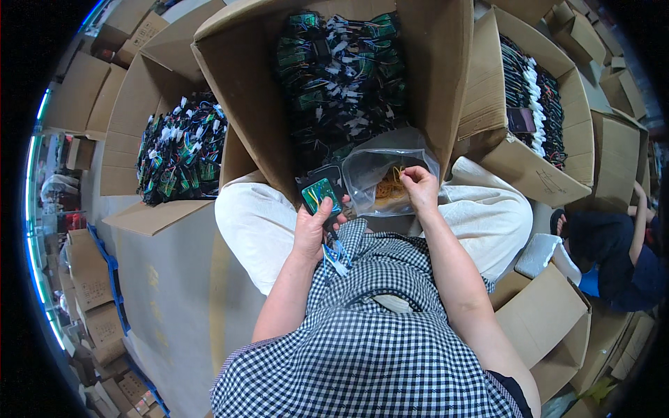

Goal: Picking electronic circuit boards from a bulk container and placing them into individual plastic bags for packaging.

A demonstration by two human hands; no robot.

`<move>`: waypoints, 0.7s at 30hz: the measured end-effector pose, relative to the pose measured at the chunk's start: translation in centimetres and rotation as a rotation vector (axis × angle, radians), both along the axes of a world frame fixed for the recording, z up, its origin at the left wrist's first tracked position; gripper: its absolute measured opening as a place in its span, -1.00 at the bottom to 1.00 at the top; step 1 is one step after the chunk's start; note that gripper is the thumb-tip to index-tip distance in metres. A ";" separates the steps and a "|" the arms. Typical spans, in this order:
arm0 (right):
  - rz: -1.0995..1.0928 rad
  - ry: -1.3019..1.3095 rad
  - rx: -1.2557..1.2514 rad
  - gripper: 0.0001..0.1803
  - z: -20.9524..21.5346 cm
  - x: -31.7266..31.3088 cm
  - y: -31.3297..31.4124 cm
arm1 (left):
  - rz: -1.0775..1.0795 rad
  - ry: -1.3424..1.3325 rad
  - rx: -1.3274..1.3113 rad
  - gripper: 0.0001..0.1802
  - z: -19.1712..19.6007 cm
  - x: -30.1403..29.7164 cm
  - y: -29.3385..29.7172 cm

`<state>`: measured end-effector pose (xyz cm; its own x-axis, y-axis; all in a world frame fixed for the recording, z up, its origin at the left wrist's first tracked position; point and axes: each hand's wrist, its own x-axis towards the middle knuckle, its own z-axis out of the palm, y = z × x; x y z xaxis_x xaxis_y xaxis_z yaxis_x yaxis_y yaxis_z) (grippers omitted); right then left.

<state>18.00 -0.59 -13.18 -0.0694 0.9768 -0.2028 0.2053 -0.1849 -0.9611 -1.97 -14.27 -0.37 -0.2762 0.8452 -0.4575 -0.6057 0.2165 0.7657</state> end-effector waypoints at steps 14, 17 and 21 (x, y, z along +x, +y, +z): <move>0.229 0.482 -0.284 -0.95 7.9 -1.4 -1.6 | -0.105 -0.154 0.081 -0.60 -0.3 -0.1 -0.2; 0.378 0.590 -0.366 -0.95 10.1 -2.5 -3.7 | -0.197 -0.166 0.056 -0.66 1.2 0.6 0.4; 0.366 0.684 -0.371 -0.91 10.9 -2.3 -4.9 | -0.319 -0.133 0.043 -0.65 2.1 1.0 0.8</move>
